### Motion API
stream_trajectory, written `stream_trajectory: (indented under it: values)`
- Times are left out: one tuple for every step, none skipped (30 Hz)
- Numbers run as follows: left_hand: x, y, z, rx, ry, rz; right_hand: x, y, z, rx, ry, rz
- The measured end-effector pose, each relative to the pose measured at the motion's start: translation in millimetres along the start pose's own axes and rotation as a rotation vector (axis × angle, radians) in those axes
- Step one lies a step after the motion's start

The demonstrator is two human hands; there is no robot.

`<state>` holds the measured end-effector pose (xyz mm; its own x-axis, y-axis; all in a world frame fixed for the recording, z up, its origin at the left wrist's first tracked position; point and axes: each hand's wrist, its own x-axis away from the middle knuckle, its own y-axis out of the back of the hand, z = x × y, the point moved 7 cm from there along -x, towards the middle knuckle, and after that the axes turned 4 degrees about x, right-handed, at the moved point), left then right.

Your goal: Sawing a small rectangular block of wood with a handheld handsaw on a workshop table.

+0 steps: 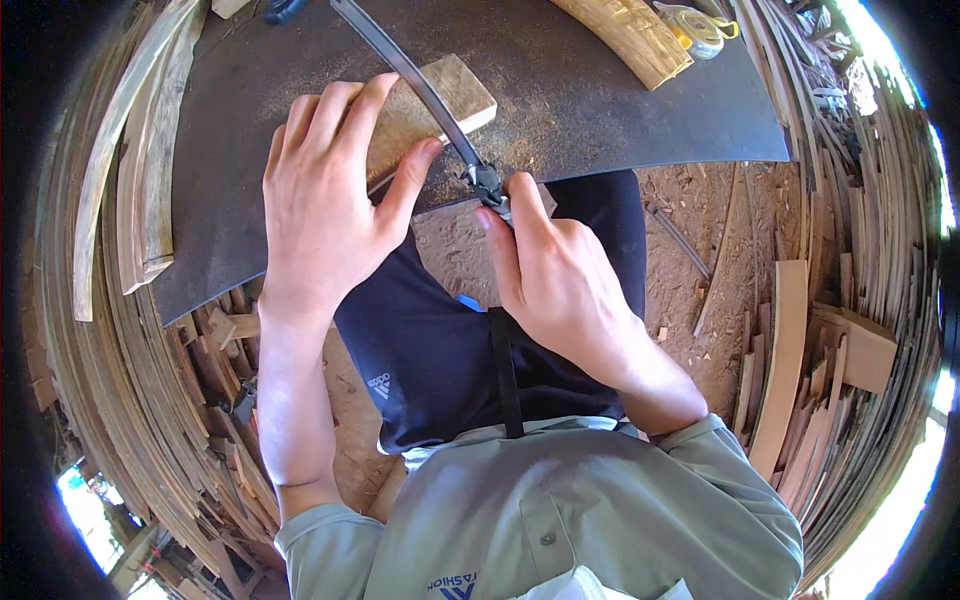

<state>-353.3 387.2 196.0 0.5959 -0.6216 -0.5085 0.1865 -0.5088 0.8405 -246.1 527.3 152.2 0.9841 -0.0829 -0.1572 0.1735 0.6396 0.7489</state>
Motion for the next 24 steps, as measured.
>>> stream_trajectory:
  values:
    - [-0.1, 0.1, 0.0, 0.003, -0.004, -0.001, 0.4, -0.4, -0.5, 0.000, -0.002, 0.003]
    - [-0.7, 0.8, -0.6, 0.006, -0.002, 0.001, 0.5, -0.3, -1.8, 0.008, -0.010, 0.006]
    - [-1.1, 0.5, -0.5, 0.016, 0.015, 0.024, 0.7, -0.1, -3.0, 0.015, -0.019, 0.010]
    - [-1.2, -1.1, 0.0, 0.027, 0.032, 0.047, 0.9, 1.3, -2.8, 0.016, -0.021, 0.012]
    - [-0.9, -2.2, 0.4, 0.028, 0.033, 0.049, 1.8, 1.8, -2.5, 0.020, -0.040, 0.032]
    - [-1.1, -1.8, 0.4, 0.015, 0.017, 0.022, 2.7, 1.4, -3.1, 0.023, -0.059, 0.052]
    - [-1.0, -0.8, -0.1, 0.003, 0.001, -0.005, 3.2, 0.8, -3.4, 0.023, -0.061, 0.053]
    - [-1.0, -1.2, -0.3, 0.005, 0.000, -0.004, 3.1, 1.1, -2.6, 0.028, -0.046, 0.041]
    - [-1.0, -1.2, -0.4, 0.003, 0.003, -0.005, 3.0, 1.3, -1.8, 0.033, -0.032, 0.028]
    - [-1.2, -1.2, -0.4, 0.002, 0.005, -0.006, 2.7, 0.6, -2.9, 0.033, -0.035, 0.028]
    - [-1.4, -1.5, -0.1, 0.003, 0.004, -0.004, 2.2, 0.6, -2.5, 0.043, -0.013, 0.011]
    - [-1.6, -1.7, 0.3, 0.002, 0.001, -0.006, 2.0, 0.9, -1.5, 0.053, 0.008, -0.007]
    - [-1.8, -1.9, 0.5, 0.001, -0.001, -0.007, 2.3, 0.8, -1.1, 0.053, 0.006, -0.007]
    - [-1.6, -2.2, 0.8, 0.002, -0.001, -0.004, 2.5, 1.4, 0.1, 0.083, 0.005, -0.011]
    - [-1.3, -1.8, 0.8, -0.001, -0.004, -0.012, 2.6, 2.0, 1.4, 0.113, 0.003, -0.014]
    - [-1.0, -1.4, 0.8, -0.003, -0.006, -0.020, 2.5, 2.3, 2.5, 0.112, 0.001, -0.013]
    - [-1.2, -1.7, 0.6, -0.001, -0.006, -0.018, 2.7, 3.1, 3.2, 0.126, -0.005, -0.012]
    - [-1.5, -1.6, 0.3, -0.023, -0.009, -0.016, 3.1, 3.4, 3.7, 0.140, -0.012, -0.011]
    - [-1.9, -1.6, -0.2, -0.045, -0.011, -0.013, 3.8, 3.1, 4.2, 0.140, -0.016, -0.010]
    - [-2.2, -0.2, -0.8, -0.046, -0.010, -0.011, 4.4, 2.9, 5.5, 0.156, -0.017, -0.011]
    - [-2.2, -0.2, -1.0, -0.029, 0.003, 0.014, 5.5, 2.7, 6.6, 0.172, -0.018, -0.013]
    - [-1.9, -0.8, -0.8, -0.013, 0.015, 0.039, 9.1, 2.7, 6.5, 0.171, -0.019, -0.011]
    - [-1.9, -0.9, 0.1, -0.014, 0.015, 0.039, 13.9, 1.7, 3.7, 0.143, -0.040, 0.006]
    - [-1.9, -1.6, 0.9, -0.009, 0.005, 0.039, 18.6, 0.6, 0.7, 0.115, -0.061, 0.023]
